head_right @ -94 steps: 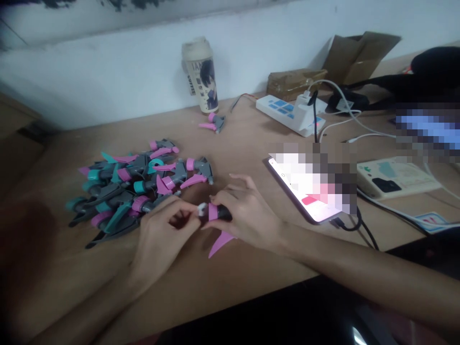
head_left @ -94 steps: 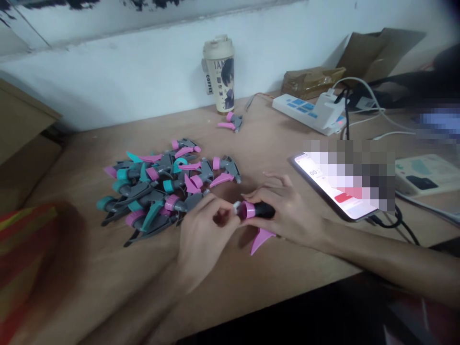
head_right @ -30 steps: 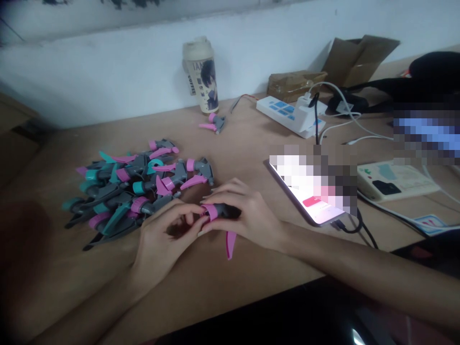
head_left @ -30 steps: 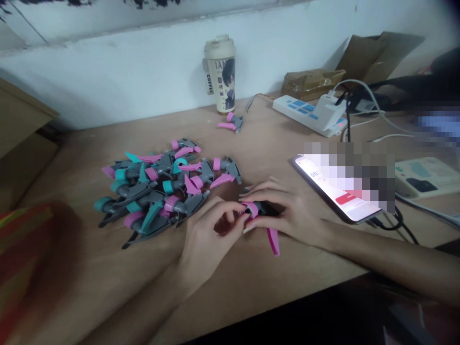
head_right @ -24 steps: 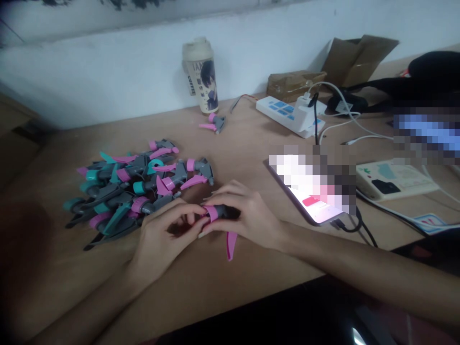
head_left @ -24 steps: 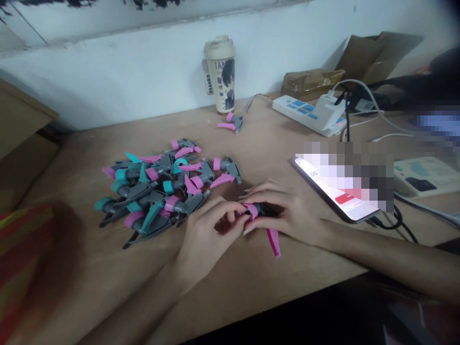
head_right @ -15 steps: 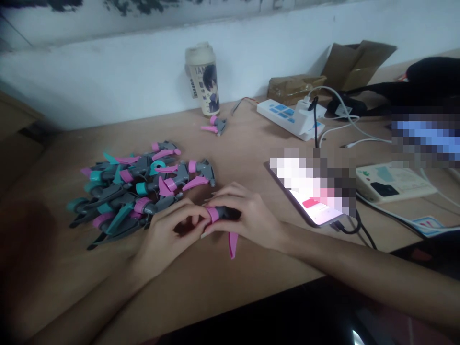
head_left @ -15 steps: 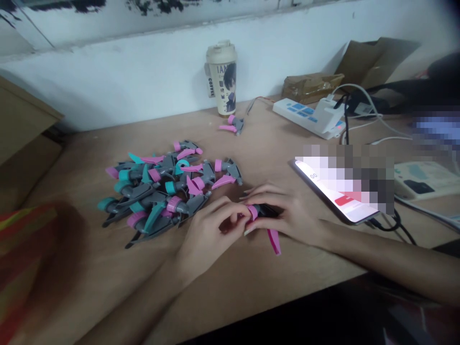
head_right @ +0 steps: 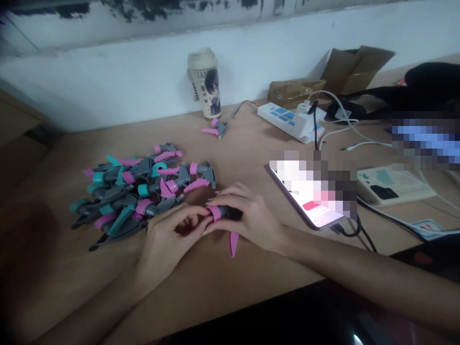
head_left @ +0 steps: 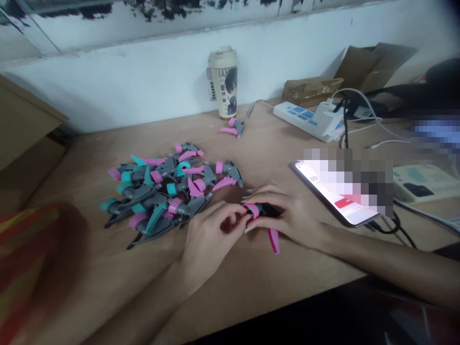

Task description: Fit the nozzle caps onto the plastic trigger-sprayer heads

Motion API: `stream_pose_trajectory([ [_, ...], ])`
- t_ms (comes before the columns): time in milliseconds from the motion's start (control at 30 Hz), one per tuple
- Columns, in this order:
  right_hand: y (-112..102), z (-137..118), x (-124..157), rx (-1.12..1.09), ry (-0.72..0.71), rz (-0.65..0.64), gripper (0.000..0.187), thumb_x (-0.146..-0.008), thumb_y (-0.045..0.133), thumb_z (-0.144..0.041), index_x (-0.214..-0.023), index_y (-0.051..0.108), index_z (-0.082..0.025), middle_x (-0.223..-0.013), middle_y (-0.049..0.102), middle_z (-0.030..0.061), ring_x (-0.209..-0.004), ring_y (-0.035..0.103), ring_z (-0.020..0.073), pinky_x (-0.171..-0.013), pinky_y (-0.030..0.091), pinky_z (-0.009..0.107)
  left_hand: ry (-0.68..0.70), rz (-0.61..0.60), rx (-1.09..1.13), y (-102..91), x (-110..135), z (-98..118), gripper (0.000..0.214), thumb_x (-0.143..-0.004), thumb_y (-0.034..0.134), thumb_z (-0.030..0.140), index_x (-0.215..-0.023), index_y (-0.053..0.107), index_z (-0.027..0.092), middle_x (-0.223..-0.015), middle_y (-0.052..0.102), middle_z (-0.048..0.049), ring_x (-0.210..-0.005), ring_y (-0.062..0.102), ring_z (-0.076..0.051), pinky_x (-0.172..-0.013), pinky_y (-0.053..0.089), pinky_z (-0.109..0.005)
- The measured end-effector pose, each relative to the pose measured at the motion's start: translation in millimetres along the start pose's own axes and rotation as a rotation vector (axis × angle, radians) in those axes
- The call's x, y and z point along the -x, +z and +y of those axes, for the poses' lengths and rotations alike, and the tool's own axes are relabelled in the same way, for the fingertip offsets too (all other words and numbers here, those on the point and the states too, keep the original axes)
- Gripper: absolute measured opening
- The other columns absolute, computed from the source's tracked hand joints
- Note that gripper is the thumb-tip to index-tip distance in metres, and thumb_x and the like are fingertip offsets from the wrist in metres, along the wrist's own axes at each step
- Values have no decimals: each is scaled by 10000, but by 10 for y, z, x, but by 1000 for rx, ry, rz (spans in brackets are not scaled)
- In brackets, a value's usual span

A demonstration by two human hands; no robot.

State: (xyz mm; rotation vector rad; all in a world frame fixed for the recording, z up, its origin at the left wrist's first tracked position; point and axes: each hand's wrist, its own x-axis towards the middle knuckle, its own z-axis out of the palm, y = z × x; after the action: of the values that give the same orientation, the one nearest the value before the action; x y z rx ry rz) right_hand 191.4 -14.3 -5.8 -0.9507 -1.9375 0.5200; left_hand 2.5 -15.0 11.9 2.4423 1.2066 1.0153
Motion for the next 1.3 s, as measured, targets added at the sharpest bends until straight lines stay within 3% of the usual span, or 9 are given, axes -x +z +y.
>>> stream_pose_trajectory([
  [100, 1, 5, 0, 10, -5, -14, 325, -708, 724, -337, -994, 666, -194, -959, 665, 62, -937, 580, 190, -812, 490, 342, 46, -27, -32, -11, 3, -11, 26, -814, 620, 202, -814, 641, 188, -612, 545, 45, -555, 521, -77, -528, 409, -188],
  [300, 3, 12, -5, -36, 14, -63, 315, -700, 727, -355, -957, 664, -184, -922, 666, 52, -902, 586, 173, -787, 488, 314, 265, -97, -62, -67, -3, -107, 82, -865, 550, 159, -862, 630, 176, -730, 621, 21, -615, 567, -73, -564, 437, -186],
  [400, -3, -4, -7, -64, 31, -66, 333, -688, 736, -360, -968, 661, -195, -942, 660, 48, -907, 596, 169, -798, 494, 312, 311, -71, -49, -82, -17, -142, 72, -862, 563, 160, -876, 632, 175, -752, 637, 16, -649, 592, -81, -593, 459, -191],
  [733, -31, -57, -16, -93, 8, -22, 374, -671, 752, -352, -995, 648, -199, -975, 645, 53, -946, 604, 176, -832, 507, 327, 202, 83, 56, -73, 10, -50, 37, -823, 621, 163, -851, 645, 164, -676, 613, 23, -536, 517, -56, -500, 418, -172],
  [1033, -106, -109, -62, -11, 26, 11, 326, -708, 722, -356, -986, 654, -199, -1003, 659, 56, -973, 607, 182, -869, 489, 331, 145, 46, 89, -115, 31, -80, 126, -867, 523, 129, -922, 632, 160, -644, 565, 23, -545, 521, -75, -536, 419, -194],
  [1300, -136, 91, -101, 111, 94, 113, 303, -729, 687, -441, -970, 654, -259, -1004, 672, 21, -921, 628, 202, -833, 485, 372, 113, 1, 83, -76, 44, -63, 149, -852, 480, 112, -856, 619, 164, -667, 561, 19, -541, 474, -76, -500, 379, -185],
])
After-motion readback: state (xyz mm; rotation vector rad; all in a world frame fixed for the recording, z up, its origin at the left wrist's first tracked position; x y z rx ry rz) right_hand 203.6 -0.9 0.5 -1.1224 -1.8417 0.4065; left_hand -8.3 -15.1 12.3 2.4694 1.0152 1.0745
